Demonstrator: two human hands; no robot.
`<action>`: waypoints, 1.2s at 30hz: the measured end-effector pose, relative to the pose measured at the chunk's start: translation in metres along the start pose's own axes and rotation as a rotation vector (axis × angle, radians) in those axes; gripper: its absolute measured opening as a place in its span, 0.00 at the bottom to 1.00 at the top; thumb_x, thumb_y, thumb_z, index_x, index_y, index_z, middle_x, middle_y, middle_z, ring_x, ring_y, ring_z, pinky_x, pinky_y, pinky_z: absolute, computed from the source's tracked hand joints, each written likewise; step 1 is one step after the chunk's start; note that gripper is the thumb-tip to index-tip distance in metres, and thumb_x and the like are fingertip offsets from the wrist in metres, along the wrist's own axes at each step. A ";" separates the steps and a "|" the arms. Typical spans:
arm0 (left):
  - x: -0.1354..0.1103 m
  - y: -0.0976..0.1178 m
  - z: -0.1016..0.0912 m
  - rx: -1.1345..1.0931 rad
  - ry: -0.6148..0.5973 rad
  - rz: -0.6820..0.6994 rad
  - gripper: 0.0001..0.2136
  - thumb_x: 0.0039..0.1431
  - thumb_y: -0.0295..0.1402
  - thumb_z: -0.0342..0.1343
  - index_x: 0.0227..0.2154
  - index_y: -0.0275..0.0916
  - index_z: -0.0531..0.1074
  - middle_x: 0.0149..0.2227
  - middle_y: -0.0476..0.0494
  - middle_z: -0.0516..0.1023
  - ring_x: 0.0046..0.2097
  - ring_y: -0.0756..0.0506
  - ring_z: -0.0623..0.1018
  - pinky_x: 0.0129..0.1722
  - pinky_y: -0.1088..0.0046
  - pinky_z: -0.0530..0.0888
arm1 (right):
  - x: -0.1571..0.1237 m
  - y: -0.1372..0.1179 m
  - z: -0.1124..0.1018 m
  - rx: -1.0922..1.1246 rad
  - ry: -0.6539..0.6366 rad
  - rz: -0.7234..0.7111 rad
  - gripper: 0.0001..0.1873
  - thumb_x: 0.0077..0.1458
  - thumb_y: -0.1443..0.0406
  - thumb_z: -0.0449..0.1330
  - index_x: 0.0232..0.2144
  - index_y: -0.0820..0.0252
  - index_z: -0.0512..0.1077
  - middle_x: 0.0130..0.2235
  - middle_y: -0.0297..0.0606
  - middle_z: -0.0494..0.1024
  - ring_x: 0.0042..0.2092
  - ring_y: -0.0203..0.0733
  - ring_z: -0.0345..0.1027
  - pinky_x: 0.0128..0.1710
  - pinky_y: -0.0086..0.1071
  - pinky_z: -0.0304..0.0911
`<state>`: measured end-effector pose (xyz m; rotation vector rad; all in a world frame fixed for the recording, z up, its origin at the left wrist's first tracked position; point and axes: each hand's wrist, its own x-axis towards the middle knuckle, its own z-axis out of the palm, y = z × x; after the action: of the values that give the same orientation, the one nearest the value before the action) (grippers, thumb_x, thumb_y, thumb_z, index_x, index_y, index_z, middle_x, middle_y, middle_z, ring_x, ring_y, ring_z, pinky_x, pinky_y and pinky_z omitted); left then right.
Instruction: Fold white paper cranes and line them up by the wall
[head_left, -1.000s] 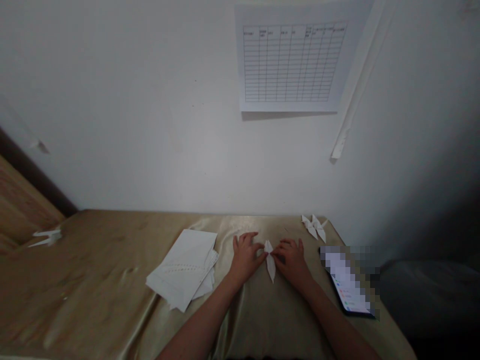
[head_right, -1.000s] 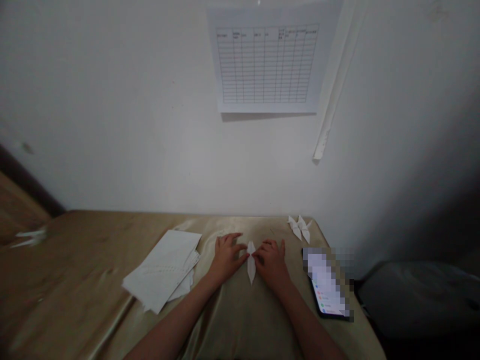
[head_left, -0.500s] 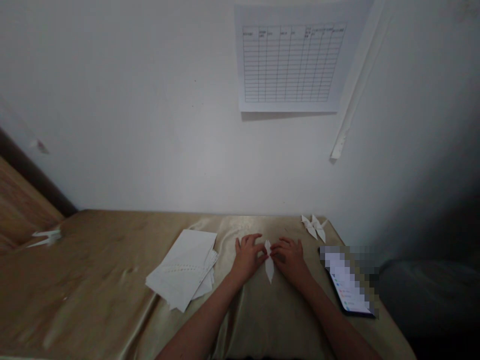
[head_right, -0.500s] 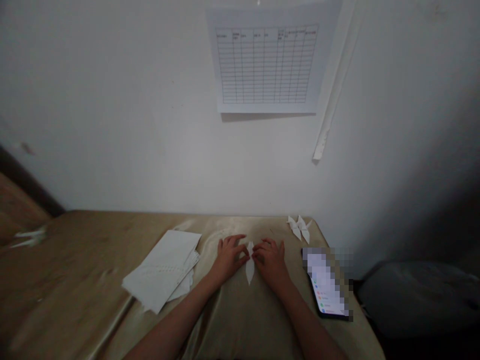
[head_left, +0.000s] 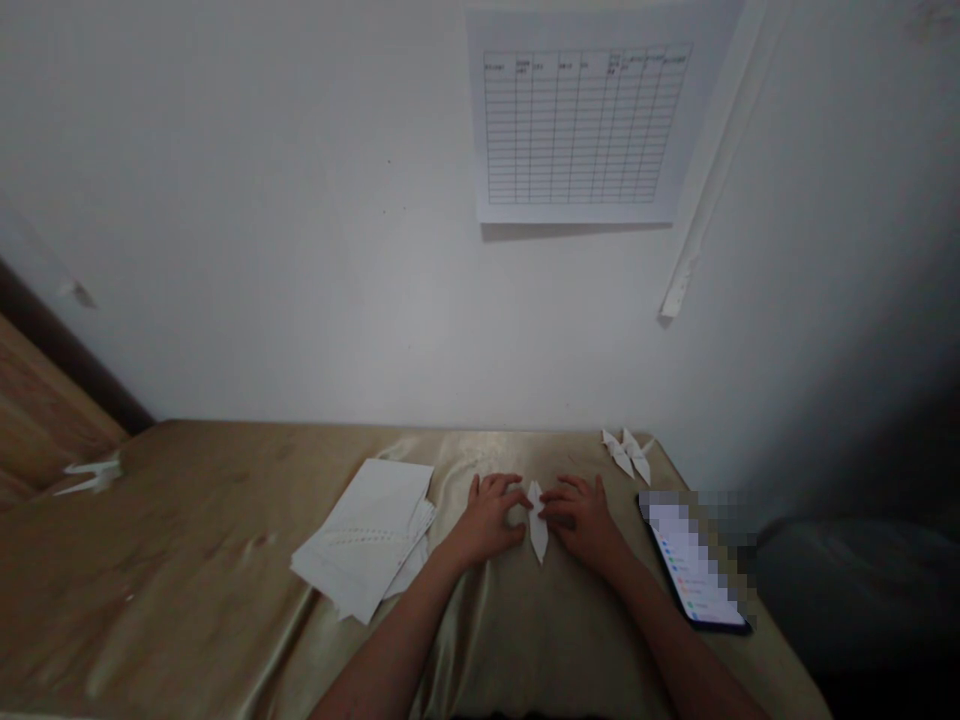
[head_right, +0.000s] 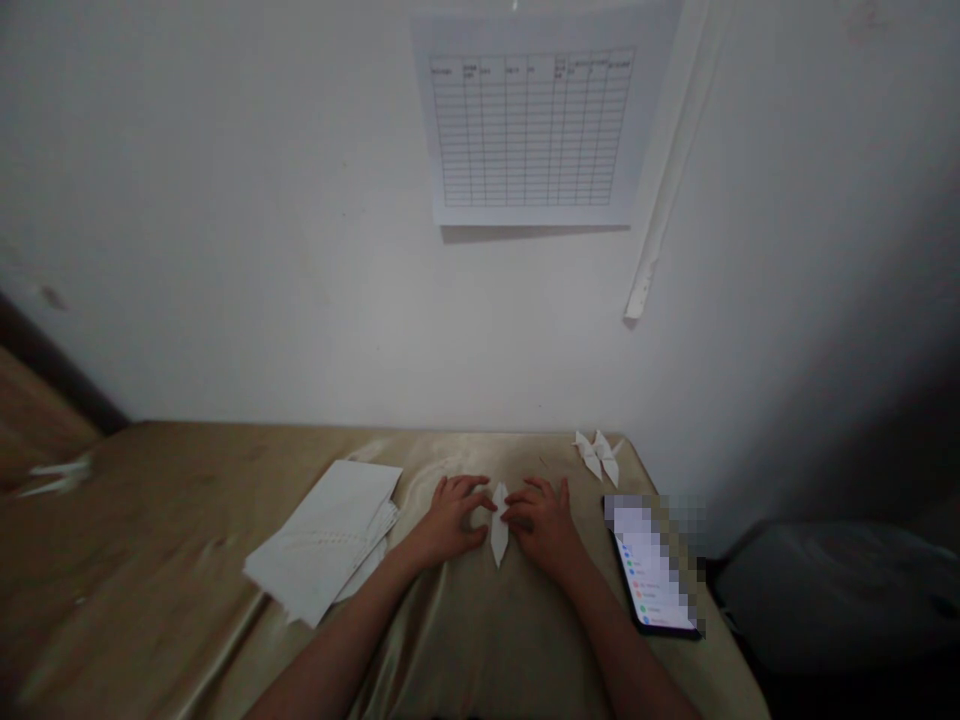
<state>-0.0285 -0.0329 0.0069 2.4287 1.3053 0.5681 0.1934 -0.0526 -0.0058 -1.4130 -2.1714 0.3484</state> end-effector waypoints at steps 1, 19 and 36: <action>0.000 0.000 0.000 0.001 0.001 0.000 0.17 0.50 0.31 0.64 0.44 0.51 0.76 0.61 0.45 0.68 0.64 0.36 0.64 0.65 0.38 0.47 | 0.000 0.000 -0.001 -0.004 0.000 -0.006 0.13 0.54 0.67 0.59 0.35 0.42 0.80 0.48 0.32 0.80 0.62 0.53 0.59 0.62 0.69 0.23; 0.005 0.000 0.007 0.028 0.090 0.076 0.05 0.55 0.33 0.65 0.35 0.49 0.80 0.58 0.46 0.72 0.62 0.39 0.66 0.66 0.41 0.47 | -0.001 -0.006 0.005 -0.006 0.075 0.065 0.10 0.54 0.66 0.59 0.35 0.46 0.79 0.46 0.34 0.81 0.64 0.55 0.58 0.62 0.71 0.26; 0.008 0.004 0.014 -0.032 0.078 -0.147 0.04 0.57 0.35 0.63 0.36 0.49 0.79 0.62 0.44 0.66 0.64 0.37 0.64 0.64 0.36 0.45 | 0.000 -0.005 0.007 0.010 0.072 0.054 0.09 0.58 0.62 0.58 0.34 0.47 0.80 0.48 0.34 0.81 0.66 0.55 0.53 0.62 0.70 0.19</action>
<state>-0.0148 -0.0298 -0.0015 2.2826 1.4800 0.6437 0.1854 -0.0545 -0.0087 -1.4582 -2.0745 0.3227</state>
